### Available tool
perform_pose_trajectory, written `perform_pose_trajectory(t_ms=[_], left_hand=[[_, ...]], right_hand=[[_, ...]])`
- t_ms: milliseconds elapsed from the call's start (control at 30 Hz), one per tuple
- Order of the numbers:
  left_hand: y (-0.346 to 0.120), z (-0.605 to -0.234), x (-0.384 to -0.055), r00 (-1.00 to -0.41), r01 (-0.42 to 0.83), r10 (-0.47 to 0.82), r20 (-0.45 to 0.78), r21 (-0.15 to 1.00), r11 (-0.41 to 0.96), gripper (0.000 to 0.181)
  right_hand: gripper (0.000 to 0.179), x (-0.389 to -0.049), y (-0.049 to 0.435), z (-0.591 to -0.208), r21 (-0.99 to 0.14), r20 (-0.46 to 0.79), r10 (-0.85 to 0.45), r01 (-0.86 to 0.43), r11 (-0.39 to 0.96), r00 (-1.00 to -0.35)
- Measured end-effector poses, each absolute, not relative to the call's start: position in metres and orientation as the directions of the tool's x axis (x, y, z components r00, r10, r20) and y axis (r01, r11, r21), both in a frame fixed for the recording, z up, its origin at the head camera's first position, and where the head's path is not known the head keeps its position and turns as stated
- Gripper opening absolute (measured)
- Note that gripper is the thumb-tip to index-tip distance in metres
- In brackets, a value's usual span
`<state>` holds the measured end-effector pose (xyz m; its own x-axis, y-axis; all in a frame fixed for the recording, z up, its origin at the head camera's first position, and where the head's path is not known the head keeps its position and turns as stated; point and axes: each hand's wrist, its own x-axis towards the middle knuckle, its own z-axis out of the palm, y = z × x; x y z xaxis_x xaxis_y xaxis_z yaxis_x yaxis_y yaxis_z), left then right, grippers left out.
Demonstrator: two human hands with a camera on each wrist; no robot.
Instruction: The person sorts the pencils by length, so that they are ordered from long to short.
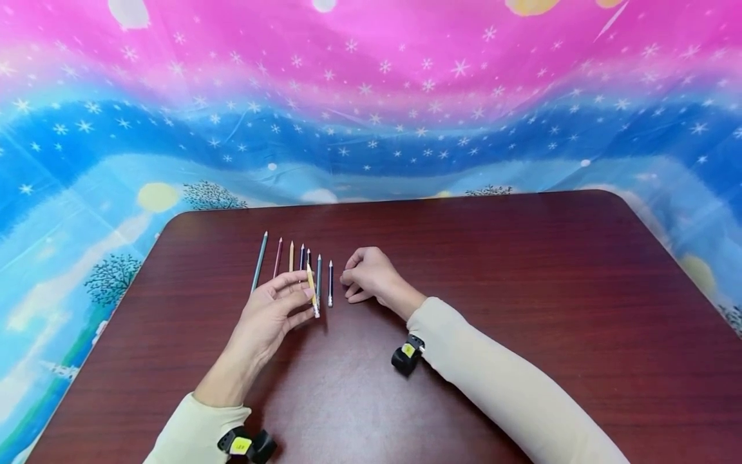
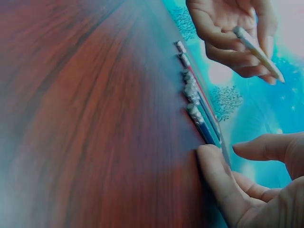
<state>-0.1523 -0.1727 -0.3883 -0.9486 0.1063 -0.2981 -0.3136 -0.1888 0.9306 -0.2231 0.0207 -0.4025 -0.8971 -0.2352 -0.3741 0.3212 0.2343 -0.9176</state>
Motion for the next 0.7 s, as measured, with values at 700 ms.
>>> perform_pose_trajectory(t_ms=[700], left_hand=[[-0.145, -0.394, -0.182, -0.982, -0.186, -0.042, -0.182, 0.978, 0.100, 0.035]], right_hand=[[0.026, -0.201, 0.128, -0.381, -0.938, -0.321, -0.313, 0.255, 0.235, -0.894]])
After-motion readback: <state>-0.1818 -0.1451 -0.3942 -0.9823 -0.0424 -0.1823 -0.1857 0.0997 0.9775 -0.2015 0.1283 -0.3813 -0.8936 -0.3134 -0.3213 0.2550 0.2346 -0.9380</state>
